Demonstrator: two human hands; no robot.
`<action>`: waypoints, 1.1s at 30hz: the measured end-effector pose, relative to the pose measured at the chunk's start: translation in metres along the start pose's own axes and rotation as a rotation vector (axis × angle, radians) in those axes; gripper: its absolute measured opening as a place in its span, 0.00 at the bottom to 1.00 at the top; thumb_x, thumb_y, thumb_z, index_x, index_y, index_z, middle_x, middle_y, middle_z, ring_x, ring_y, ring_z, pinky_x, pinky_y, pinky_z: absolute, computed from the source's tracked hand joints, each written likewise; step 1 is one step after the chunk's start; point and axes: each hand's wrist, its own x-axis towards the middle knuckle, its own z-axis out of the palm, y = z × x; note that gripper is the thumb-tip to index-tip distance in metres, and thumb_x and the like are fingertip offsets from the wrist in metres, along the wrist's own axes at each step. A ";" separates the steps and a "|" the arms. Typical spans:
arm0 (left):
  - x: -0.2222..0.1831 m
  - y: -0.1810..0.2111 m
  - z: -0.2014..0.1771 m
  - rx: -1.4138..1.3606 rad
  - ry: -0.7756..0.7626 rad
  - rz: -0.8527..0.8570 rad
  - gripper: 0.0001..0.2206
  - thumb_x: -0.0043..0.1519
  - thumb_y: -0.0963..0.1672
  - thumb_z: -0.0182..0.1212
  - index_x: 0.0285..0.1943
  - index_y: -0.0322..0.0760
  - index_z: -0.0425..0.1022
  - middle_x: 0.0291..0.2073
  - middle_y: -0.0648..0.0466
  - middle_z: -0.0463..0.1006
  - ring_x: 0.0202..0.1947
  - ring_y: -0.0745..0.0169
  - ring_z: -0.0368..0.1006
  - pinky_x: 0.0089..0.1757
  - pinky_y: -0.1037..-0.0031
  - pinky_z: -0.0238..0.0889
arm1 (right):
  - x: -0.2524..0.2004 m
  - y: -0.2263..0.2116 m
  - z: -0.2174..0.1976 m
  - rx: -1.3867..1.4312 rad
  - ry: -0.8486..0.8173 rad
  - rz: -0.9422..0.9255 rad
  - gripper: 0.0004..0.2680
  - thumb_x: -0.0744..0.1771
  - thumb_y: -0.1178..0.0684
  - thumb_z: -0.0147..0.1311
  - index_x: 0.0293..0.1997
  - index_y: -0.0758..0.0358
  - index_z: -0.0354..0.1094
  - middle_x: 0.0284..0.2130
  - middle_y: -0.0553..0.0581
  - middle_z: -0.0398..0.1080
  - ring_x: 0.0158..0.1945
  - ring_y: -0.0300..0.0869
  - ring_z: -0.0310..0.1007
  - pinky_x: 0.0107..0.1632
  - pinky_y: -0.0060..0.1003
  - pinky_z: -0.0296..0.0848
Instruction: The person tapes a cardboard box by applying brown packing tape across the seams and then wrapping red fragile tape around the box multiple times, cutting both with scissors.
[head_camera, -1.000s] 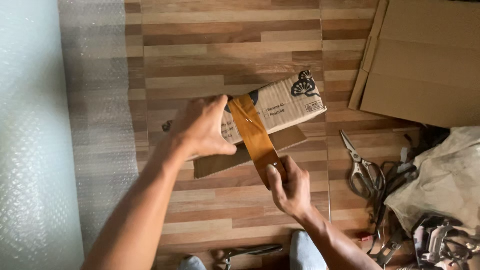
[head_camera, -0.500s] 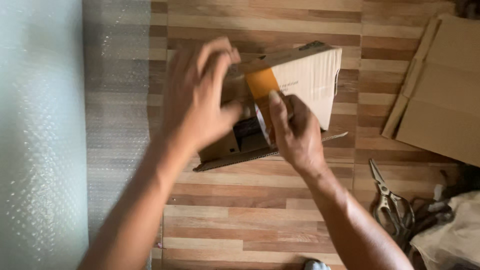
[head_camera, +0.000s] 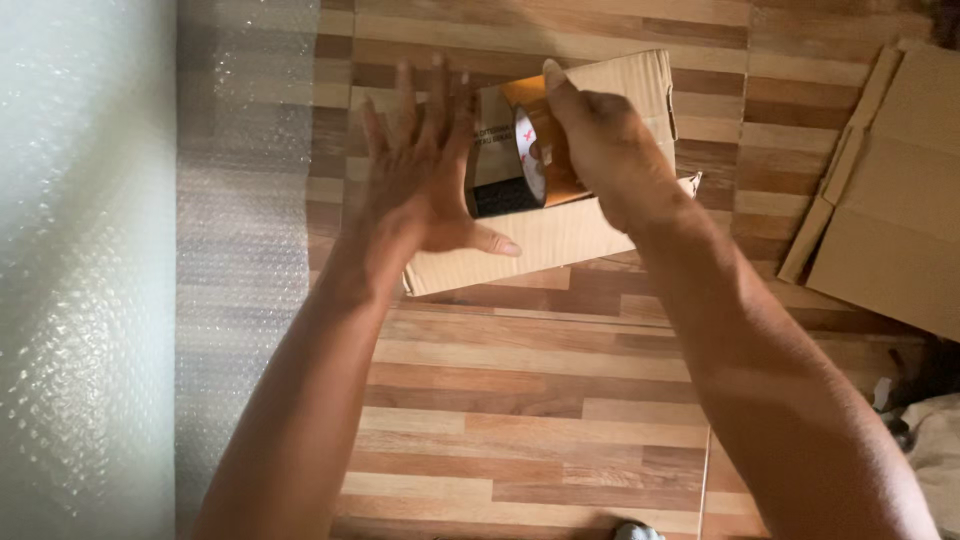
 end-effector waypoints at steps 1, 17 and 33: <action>0.005 0.000 -0.005 0.000 -0.048 0.002 0.73 0.31 0.69 0.75 0.79 0.40 0.30 0.78 0.42 0.23 0.77 0.32 0.19 0.62 0.24 0.19 | 0.002 -0.004 -0.002 -0.025 -0.001 0.093 0.20 0.71 0.34 0.40 0.49 0.62 0.72 0.29 0.53 0.73 0.32 0.39 0.73 0.40 0.35 0.77; 0.014 0.007 0.021 0.050 -0.039 0.233 0.64 0.39 0.69 0.68 0.80 0.48 0.35 0.78 0.46 0.33 0.76 0.34 0.28 0.64 0.29 0.22 | -0.076 0.045 -0.010 0.074 0.054 -0.207 0.15 0.72 0.41 0.46 0.48 0.64 0.70 0.32 0.53 0.72 0.36 0.36 0.70 0.40 0.32 0.71; -0.037 0.026 0.078 0.013 0.157 0.152 0.55 0.50 0.71 0.53 0.79 0.41 0.44 0.75 0.39 0.45 0.73 0.25 0.42 0.64 0.31 0.32 | -0.129 0.095 0.002 0.278 0.090 -0.096 0.15 0.69 0.40 0.48 0.50 0.61 0.67 0.30 0.55 0.75 0.28 0.38 0.73 0.31 0.35 0.75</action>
